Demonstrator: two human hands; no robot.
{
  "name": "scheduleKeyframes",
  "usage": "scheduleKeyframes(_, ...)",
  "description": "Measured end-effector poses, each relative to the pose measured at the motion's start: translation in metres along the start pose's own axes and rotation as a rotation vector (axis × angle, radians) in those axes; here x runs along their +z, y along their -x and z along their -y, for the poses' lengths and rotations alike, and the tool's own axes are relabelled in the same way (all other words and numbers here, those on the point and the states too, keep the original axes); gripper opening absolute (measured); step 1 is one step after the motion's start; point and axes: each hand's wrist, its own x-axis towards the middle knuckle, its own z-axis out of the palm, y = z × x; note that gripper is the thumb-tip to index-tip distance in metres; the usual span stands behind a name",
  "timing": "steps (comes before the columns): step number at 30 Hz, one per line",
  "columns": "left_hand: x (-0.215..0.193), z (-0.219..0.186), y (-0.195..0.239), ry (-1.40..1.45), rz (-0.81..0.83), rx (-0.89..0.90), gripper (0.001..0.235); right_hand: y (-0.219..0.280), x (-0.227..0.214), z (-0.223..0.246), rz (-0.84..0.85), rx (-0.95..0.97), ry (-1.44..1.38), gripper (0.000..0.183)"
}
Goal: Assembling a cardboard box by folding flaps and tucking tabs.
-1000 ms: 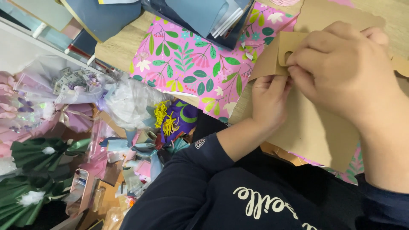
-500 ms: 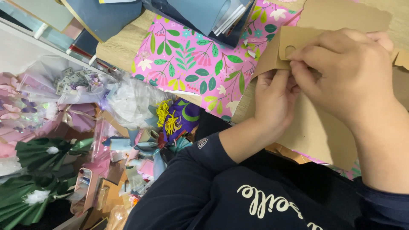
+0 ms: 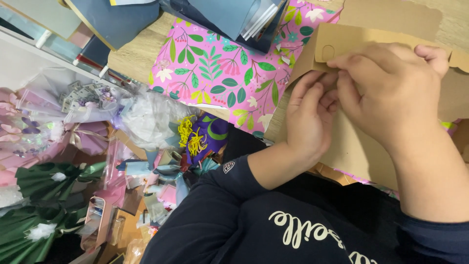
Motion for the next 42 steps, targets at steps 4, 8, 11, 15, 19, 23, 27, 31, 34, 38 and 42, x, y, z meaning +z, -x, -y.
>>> scheduleKeyframes(4, 0.001, -0.003, 0.004, -0.002, 0.015, -0.002, 0.017, -0.003, 0.000, 0.006, 0.096, 0.064, -0.140, 0.020)
scheduleKeyframes(8, -0.004, -0.006, 0.006, -0.013, 0.021, -0.018, 0.021, 0.001, 0.002, 0.010, 0.135, 0.151, -0.289, 0.021)
scheduleKeyframes(11, -0.007, -0.008, 0.005, -0.092, 0.027, -0.026, 0.026, 0.008, 0.006, 0.006, 0.092, 0.104, -0.162, 0.023)
scheduleKeyframes(15, -0.001, -0.043, 0.016, -0.665, 0.318, -0.009, 0.038, 0.013, 0.009, -0.006, -0.111, -0.020, 0.109, 0.021)
scheduleKeyframes(19, 0.016, -0.095, 0.032, -1.268, 0.609, 0.433, 0.018, 0.013, 0.002, -0.021, -0.188, -0.082, 0.157, 0.023)
scheduleKeyframes(23, 0.026, -0.119, 0.025, -1.629, 0.509, 0.929, 0.035, -0.005, -0.015, -0.016, -0.024, -0.179, 0.003, 0.023)
scheduleKeyframes(27, 0.031, -0.137, 0.023, -1.846, 0.571, 0.644, 0.031, -0.007, 0.001, 0.004, 0.079, -0.251, -0.125, 0.013)
scheduleKeyframes(31, 0.010, -0.146, 0.014, -1.907, 0.503, 0.483, 0.021, -0.009, -0.024, 0.003, 0.232, -0.126, -0.430, 0.033)
scheduleKeyframes(34, 0.002, -0.155, 0.011, -1.959, 0.486, 0.387, 0.026, 0.005, -0.024, -0.010, 0.292, -0.057, -0.322, 0.039)
scheduleKeyframes(38, -0.004, -0.165, 0.001, -2.045, 0.539, 0.333, 0.030, 0.021, -0.016, -0.016, 0.578, 0.043, -0.279, 0.049)
scheduleKeyframes(42, 0.004, -0.175, -0.004, -2.046, 0.588, 0.219, 0.032, 0.030, -0.004, -0.019, 0.658, 0.106, -0.379, 0.052)
